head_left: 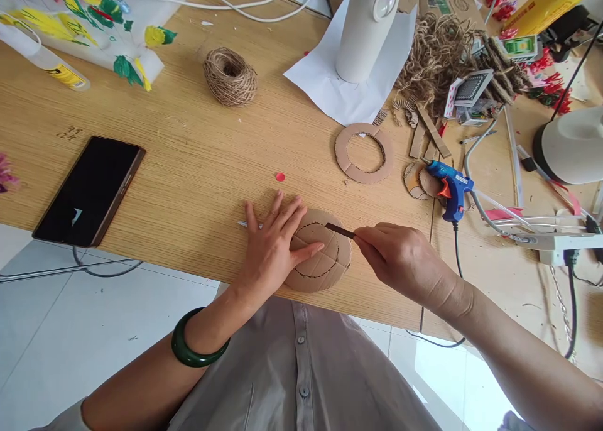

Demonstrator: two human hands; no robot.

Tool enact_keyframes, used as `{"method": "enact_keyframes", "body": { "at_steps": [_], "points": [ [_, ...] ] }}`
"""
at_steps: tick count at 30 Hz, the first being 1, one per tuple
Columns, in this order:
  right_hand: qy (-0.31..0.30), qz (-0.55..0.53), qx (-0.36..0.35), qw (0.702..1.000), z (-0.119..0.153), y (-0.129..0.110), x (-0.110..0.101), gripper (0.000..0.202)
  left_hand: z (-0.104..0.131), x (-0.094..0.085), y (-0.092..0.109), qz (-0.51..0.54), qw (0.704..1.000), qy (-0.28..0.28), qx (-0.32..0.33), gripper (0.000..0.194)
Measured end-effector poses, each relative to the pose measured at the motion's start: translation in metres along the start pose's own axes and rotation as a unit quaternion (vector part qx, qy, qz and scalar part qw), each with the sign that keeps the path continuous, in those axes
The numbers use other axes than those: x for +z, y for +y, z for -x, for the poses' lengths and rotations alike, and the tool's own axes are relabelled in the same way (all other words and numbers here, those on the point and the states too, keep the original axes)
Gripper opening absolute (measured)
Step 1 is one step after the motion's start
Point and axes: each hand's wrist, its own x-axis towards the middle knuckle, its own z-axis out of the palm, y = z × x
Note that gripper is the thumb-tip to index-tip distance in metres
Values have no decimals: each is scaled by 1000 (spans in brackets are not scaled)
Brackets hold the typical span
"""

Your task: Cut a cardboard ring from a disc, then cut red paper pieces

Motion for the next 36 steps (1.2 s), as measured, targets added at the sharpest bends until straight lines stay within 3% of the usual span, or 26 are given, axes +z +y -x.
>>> {"method": "enact_keyframes", "body": {
  "at_steps": [18,24,29,36],
  "points": [
    [25,142,-68,987,-5,-27,-6,29,-1,-1,1,2,1000,-12,-5,62],
    [-44,123,-94,987,-17,-24,-4,30,-1,-1,1,10,1000,-13,1,59],
    [-118,74,-52,989,-24,-5,2,24,0,0,1,14,1000,-8,3,59],
    [-41,110,-62,991,-23,-3,-10,26,-1,-18,3,36,999,-2,-3,79]
  ]
}}
